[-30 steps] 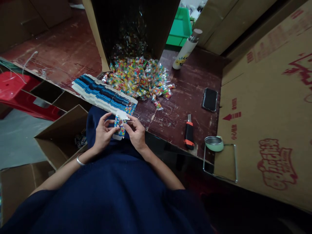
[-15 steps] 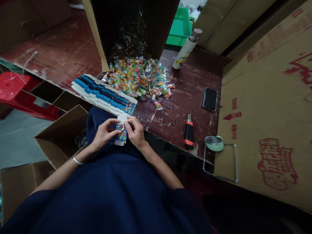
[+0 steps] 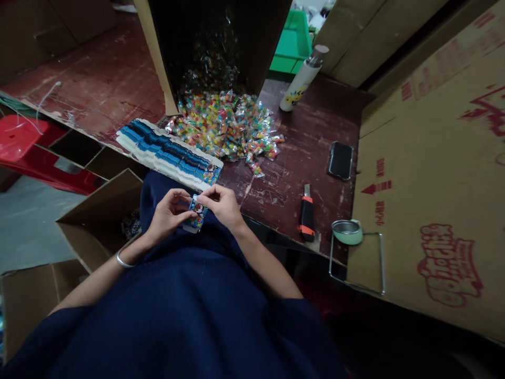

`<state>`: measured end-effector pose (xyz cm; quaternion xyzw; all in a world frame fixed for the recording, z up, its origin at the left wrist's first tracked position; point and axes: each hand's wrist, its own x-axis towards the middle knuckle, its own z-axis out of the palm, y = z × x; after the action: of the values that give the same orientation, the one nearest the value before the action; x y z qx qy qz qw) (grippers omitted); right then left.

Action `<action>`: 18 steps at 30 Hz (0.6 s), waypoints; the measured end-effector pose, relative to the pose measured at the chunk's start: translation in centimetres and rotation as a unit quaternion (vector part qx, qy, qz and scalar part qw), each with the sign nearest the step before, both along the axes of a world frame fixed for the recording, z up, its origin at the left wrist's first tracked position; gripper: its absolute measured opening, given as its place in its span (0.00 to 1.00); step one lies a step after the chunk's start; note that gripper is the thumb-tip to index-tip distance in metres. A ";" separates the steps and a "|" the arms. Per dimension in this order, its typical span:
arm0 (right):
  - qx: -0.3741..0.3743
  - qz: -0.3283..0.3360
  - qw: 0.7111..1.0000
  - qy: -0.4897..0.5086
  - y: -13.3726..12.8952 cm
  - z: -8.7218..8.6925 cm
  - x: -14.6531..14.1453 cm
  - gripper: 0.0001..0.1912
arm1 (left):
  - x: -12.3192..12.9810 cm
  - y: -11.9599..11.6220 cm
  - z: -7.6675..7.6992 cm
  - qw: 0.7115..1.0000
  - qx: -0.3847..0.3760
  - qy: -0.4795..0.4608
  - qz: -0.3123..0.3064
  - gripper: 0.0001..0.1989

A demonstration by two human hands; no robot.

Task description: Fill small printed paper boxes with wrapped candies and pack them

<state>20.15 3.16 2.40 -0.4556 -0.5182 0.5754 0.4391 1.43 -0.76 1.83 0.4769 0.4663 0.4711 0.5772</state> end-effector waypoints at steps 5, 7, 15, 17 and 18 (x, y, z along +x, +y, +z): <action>-0.026 -0.008 1.000 0.012 0.8 0.0 0.1 0.21 | 0.2 -0.1 0.2 1.000 -0.003 0.001 -0.008 0.27; -0.014 -0.006 1.000 0.000 0.8 0.0 0.1 0.22 | 0.1 -0.1 0.2 1.000 -0.007 0.002 -0.012 0.28; 0.142 0.050 0.987 -0.063 -1.0 0.4 0.3 0.23 | 0.4 -0.6 0.0 0.999 -0.038 0.009 -0.015 0.21; 0.147 0.066 0.983 -0.082 -0.6 0.0 1.2 0.20 | 0.4 -0.5 -0.3 0.999 -0.045 0.009 -0.016 0.21; 0.151 0.046 0.982 -0.103 -0.1 -0.3 2.0 0.18 | 0.3 -0.3 -0.4 0.999 -0.046 0.014 -0.024 0.21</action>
<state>22.12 3.11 2.06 -0.4168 -0.6617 0.4601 0.4205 1.70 -1.09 1.41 0.4675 0.4836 0.4288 0.6031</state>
